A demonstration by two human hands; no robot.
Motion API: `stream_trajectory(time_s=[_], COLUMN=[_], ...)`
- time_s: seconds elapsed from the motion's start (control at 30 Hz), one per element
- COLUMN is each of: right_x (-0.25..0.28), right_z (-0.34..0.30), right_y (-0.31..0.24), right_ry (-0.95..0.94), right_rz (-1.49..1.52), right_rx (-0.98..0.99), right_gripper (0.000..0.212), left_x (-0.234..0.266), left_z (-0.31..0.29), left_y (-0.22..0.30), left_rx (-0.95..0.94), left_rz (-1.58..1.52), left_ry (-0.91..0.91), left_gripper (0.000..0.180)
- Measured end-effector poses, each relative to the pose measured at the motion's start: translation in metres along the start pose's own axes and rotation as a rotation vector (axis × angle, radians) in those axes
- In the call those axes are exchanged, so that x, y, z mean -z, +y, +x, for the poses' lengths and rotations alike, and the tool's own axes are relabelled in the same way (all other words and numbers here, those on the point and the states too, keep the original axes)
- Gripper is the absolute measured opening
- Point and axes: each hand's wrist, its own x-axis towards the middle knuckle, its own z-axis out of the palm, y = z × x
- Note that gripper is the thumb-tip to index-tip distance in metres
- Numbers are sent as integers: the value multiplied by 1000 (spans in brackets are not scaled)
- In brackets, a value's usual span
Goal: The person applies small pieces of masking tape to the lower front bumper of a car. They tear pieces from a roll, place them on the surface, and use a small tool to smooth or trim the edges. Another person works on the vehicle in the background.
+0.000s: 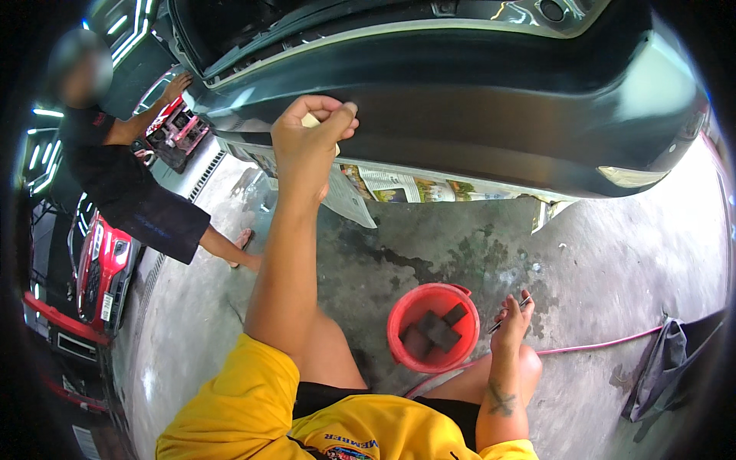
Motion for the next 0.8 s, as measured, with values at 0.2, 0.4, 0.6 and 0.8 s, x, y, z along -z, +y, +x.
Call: stream_trajectory(time_s=[0.2, 0.4, 0.6, 0.8], right_x=[9, -34, -101, -127], right_z=[-15, -82, -139, -147], right_y=[-3, -18, -50, -58], right_ry=[-94, -102, -117, -158], right_rz=[-52, -402, -432, -384], right_rx=[194, 519, 565, 596], right_gripper=[32, 29, 29, 26], left_x=[5, 22, 34, 46], left_z=[-3, -7, 11, 8], left_y=[-21, -66, -78, -74], left_rx=[24, -933, -1066, -1061], left_rz=[-348, 410, 773, 817], left_ry=[5, 153, -13, -157], left_gripper=[15, 45, 67, 61])
